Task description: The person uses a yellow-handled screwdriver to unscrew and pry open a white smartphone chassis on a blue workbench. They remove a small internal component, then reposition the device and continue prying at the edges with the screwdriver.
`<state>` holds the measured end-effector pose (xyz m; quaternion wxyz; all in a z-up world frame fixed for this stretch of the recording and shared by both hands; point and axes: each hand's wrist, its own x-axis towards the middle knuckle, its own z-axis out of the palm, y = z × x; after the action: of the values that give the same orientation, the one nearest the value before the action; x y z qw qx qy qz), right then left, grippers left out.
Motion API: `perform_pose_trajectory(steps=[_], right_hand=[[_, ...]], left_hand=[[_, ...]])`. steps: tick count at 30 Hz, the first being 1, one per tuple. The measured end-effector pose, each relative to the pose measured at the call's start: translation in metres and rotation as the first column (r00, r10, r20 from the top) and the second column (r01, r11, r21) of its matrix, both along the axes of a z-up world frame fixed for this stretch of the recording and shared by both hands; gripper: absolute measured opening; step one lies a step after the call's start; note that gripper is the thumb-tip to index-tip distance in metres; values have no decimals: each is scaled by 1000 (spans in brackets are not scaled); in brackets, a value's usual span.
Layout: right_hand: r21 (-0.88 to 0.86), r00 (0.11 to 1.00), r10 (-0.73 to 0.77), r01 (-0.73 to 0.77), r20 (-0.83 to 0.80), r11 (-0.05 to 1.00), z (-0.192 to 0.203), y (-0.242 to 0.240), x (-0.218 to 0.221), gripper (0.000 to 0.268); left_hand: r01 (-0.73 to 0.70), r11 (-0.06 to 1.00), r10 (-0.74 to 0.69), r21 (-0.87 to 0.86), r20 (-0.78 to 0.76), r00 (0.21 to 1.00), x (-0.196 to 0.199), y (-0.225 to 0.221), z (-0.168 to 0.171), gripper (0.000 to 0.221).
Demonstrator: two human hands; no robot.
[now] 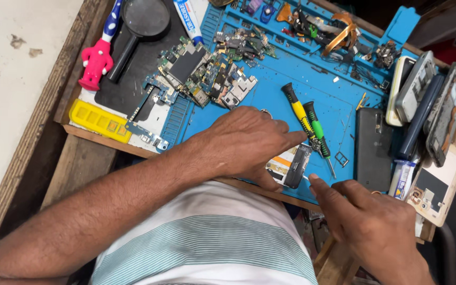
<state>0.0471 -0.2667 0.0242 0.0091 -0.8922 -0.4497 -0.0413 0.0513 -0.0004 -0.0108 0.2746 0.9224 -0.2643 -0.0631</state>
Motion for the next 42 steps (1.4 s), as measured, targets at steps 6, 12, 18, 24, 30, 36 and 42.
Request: perform_pose_trajectory(steps=[6, 12, 18, 24, 30, 36, 42], right_hand=[[-351, 995, 51, -18, 83, 936, 12, 0, -2, 54], [-597, 979, 153, -41, 138, 801, 15, 4, -10, 61], [-536, 982, 171, -103, 78, 838, 27, 10, -1, 61], [124, 971, -111, 140, -213, 982, 51, 30, -2, 29], [292, 985, -5, 56, -172, 955, 35, 16, -13, 35], [166, 990, 132, -122, -53, 979, 42, 7, 1, 43], [265, 995, 65, -42, -79, 963, 38, 22, -11, 40]], left_hand=[[-1, 1000, 1, -11, -1, 1000, -1, 0, -1, 98], [-7, 999, 9, -38, 50, 999, -1, 1, -4, 93], [-19, 997, 22, -77, 41, 999, -1, 2, -6, 93], [-11, 909, 30, -416, 39, 999, -4, 21, -11, 89], [-27, 905, -3, -424, -69, 998, -5, 23, -3, 88], [-19, 903, -27, -430, -99, 995, -3, 22, 0, 88], [24, 873, -93, -487, -117, 989, 0, 31, -3, 89]])
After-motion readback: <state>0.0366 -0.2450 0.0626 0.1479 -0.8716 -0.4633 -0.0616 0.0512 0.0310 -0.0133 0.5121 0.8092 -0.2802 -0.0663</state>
